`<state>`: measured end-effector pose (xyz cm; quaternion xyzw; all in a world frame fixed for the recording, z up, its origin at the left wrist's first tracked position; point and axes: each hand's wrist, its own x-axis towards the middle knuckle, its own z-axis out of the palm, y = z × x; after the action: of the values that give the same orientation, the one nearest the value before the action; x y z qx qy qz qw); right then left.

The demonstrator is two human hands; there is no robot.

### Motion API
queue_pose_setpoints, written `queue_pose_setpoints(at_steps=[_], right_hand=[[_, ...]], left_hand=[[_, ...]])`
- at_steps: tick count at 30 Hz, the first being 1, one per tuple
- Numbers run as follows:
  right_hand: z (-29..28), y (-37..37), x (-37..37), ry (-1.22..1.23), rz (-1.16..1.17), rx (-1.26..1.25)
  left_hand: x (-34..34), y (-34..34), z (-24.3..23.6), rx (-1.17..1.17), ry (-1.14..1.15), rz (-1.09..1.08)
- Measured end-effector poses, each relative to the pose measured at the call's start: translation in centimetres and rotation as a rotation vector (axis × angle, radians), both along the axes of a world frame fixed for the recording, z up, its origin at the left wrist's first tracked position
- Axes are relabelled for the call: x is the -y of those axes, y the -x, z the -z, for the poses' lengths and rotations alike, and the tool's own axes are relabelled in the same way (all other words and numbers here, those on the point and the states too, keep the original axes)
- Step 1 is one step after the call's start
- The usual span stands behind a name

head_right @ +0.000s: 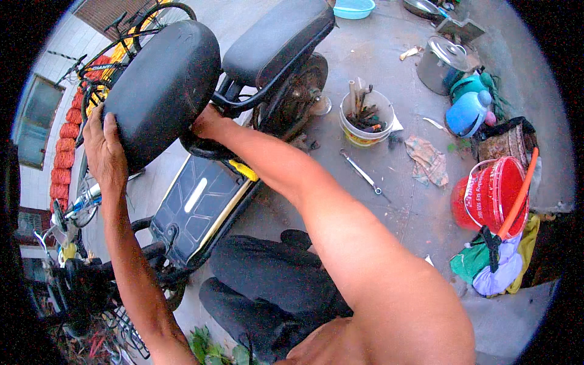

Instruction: The person uses a yellow screwdriver to tighten screws on the floorboard of an electric scooter. They then test the handlebars and front basket by moving them. Finally, they wipe the scooter's seat with a cloth.

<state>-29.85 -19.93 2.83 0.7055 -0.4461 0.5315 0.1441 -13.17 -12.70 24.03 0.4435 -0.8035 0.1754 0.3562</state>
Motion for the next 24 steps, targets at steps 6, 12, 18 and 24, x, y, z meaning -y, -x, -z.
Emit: queue_pose_setpoints(at_steps=[6, 12, 18, 24], right_hand=[[-0.1, -1.4, -5.7, -0.523, 0.014, 0.323], [-0.8, 2.2, -16.3, -0.639, 0.135, 0.615], [-12.5, 5.0, -20.0, 0.093, 0.206, 0.811], [-15.6, 4.7, -12.3, 0.474, 0.238, -0.032]], left_hand=[[0.8, -1.6, 0.5, 0.09, 0.059, 0.024], [0.2, -0.4, -0.2, 0.013, 0.063, 0.055], [-0.2, -0.5, 0.0, -0.002, 0.028, 0.008], [-0.6, 0.1, -0.4, 0.041, 0.012, 0.023]])
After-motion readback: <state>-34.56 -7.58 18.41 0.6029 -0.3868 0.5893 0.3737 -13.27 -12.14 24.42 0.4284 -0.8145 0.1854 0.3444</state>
